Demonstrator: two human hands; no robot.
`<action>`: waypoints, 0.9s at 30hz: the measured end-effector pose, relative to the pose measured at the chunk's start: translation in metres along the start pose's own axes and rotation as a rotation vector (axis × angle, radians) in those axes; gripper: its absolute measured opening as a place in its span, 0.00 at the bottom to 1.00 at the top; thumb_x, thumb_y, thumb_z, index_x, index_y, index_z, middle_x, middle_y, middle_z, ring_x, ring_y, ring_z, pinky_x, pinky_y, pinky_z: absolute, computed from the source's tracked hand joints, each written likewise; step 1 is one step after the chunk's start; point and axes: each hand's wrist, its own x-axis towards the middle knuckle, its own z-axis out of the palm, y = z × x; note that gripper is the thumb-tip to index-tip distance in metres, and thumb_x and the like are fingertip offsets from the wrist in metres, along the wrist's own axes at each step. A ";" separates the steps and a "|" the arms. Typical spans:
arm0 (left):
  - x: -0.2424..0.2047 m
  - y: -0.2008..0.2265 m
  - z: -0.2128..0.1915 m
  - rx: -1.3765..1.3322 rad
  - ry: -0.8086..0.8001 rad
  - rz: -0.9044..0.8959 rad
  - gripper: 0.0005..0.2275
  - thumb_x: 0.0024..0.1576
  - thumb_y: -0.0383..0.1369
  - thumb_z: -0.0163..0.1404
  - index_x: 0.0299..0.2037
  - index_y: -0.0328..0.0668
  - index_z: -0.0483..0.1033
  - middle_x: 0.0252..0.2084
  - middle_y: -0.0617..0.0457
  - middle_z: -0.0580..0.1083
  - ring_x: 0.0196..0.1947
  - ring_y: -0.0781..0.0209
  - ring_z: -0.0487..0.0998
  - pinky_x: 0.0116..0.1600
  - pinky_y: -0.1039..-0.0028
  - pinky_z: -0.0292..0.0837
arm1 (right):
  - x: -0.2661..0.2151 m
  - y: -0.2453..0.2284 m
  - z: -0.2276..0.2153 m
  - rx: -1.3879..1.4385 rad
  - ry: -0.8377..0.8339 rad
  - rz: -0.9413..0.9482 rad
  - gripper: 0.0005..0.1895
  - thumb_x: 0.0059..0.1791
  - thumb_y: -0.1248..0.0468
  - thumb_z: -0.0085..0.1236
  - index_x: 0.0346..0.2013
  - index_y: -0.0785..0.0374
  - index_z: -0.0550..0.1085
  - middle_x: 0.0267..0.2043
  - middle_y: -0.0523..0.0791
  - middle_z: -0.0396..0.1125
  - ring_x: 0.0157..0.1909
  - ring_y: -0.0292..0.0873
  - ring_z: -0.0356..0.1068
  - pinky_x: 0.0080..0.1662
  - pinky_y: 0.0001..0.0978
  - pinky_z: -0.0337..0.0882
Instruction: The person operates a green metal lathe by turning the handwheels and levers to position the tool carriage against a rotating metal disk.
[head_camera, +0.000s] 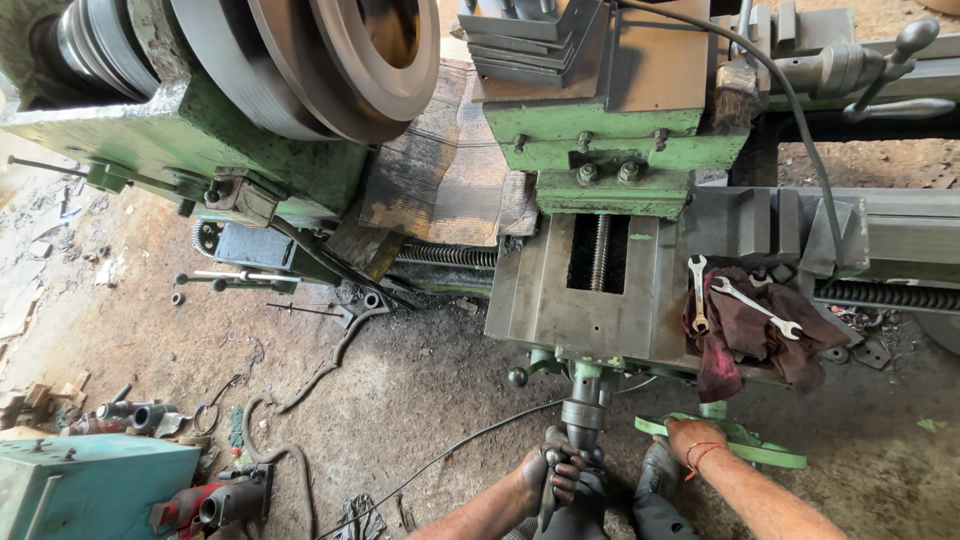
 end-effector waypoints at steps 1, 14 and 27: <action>0.001 -0.001 0.000 0.010 0.009 0.012 0.07 0.62 0.38 0.51 0.34 0.49 0.70 0.20 0.67 0.62 0.15 0.73 0.61 0.24 0.80 0.57 | 0.001 0.000 0.000 -0.002 -0.001 -0.002 0.26 0.54 0.38 0.44 0.50 0.54 0.73 0.50 0.46 0.74 0.56 0.50 0.75 0.56 0.46 0.74; 0.002 -0.011 0.016 0.117 0.151 0.107 0.07 0.59 0.39 0.51 0.32 0.52 0.69 0.19 0.68 0.61 0.16 0.74 0.59 0.25 0.80 0.54 | 0.005 0.002 0.007 -0.001 0.011 -0.010 0.27 0.53 0.37 0.46 0.50 0.54 0.73 0.50 0.46 0.74 0.55 0.51 0.75 0.55 0.47 0.74; -0.001 -0.019 0.041 0.183 0.303 0.197 0.06 0.57 0.38 0.51 0.29 0.52 0.69 0.19 0.68 0.61 0.15 0.75 0.58 0.24 0.81 0.52 | 0.013 0.007 0.015 0.008 0.063 -0.038 0.27 0.51 0.37 0.48 0.50 0.53 0.74 0.48 0.45 0.76 0.53 0.49 0.76 0.54 0.45 0.75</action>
